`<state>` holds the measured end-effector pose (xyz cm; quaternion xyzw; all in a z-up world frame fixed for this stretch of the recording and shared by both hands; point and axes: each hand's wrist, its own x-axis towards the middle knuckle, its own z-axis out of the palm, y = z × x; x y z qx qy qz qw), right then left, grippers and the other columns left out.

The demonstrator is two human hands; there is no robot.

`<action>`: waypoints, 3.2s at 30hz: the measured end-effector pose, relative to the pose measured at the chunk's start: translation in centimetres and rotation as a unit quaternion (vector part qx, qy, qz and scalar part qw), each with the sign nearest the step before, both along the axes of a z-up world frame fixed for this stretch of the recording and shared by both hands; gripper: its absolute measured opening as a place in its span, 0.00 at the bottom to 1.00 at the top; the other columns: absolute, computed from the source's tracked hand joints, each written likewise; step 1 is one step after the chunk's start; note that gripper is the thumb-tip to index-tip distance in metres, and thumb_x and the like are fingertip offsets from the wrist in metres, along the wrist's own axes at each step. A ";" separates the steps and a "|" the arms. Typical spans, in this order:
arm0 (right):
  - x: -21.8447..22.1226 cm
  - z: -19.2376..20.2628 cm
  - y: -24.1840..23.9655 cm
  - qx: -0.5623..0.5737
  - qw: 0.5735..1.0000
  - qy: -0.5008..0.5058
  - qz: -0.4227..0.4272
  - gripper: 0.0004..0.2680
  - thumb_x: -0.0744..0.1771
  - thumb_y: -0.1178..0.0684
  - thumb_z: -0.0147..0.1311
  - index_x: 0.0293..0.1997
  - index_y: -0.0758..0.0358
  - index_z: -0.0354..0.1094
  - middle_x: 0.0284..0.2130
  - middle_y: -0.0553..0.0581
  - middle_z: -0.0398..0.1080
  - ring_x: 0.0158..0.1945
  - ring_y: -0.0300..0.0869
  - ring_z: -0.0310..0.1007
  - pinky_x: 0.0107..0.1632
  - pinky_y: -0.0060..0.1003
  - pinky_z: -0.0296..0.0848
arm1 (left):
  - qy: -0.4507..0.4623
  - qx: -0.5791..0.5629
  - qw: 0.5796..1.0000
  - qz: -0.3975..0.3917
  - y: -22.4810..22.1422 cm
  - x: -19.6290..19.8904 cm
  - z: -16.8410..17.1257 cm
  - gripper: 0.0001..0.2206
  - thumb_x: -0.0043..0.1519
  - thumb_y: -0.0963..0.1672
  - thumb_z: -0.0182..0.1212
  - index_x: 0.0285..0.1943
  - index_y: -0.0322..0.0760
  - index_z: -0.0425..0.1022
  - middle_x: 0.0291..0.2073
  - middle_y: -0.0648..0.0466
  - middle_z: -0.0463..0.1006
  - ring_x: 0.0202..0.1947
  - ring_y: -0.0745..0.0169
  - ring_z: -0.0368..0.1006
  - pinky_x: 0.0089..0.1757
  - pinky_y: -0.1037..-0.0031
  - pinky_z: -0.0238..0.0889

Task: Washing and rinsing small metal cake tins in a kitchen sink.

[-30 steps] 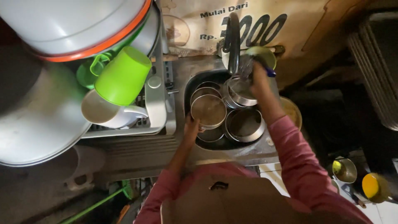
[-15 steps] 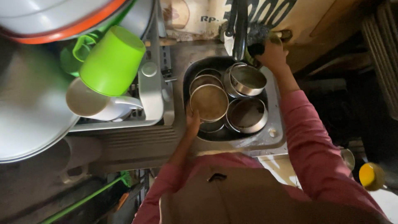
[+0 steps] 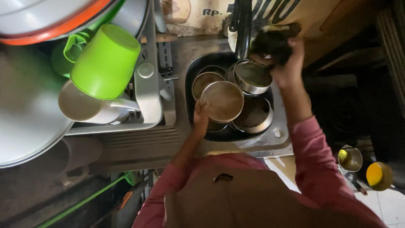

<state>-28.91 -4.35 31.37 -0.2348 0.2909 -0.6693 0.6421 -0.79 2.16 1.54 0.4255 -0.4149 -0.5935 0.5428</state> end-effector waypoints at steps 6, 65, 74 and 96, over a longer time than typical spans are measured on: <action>5.0 -6.9 2.3 0.119 0.991 -0.028 0.058 0.15 0.71 0.40 0.46 0.58 0.58 0.67 0.53 0.56 0.73 0.56 0.49 0.72 0.54 0.50 0.77 | -0.129 0.033 0.991 0.018 -0.5 -0.3 6.8 0.25 0.74 0.55 0.44 0.65 0.33 0.71 0.53 0.50 0.76 0.52 0.59 0.71 0.55 0.70 0.62; -7.7 -5.9 -7.6 -0.118 0.776 0.575 -0.230 0.04 0.68 0.60 0.61 0.44 0.66 0.72 0.38 0.54 0.73 0.40 0.38 0.72 0.44 0.33 0.70 | 0.032 0.082 0.995 0.037 1.9 1.6 10.1 0.29 0.68 0.56 0.51 0.69 0.32 0.68 0.59 0.52 0.75 0.58 0.59 0.70 0.56 0.70 0.61; 9.4 -4.0 6.4 -0.303 0.612 0.719 0.128 0.20 0.61 0.54 0.65 0.57 0.61 0.68 0.50 0.66 0.71 0.51 0.59 0.72 0.54 0.51 0.71 | 0.066 0.053 0.996 0.020 -0.6 0.1 6.0 0.24 0.72 0.54 0.54 0.62 0.28 0.73 0.49 0.54 0.74 0.50 0.62 0.67 0.51 0.70 0.62; 9.2 -11.7 1.0 -0.050 0.365 0.923 0.111 0.05 0.66 0.48 0.59 0.39 0.54 0.76 0.35 0.57 0.78 0.37 0.51 0.80 0.34 0.48 0.77 | -0.063 0.038 0.996 0.053 -4.7 0.3 12.2 0.31 0.68 0.58 0.50 0.67 0.31 0.70 0.55 0.48 0.78 0.53 0.58 0.71 0.54 0.69 0.63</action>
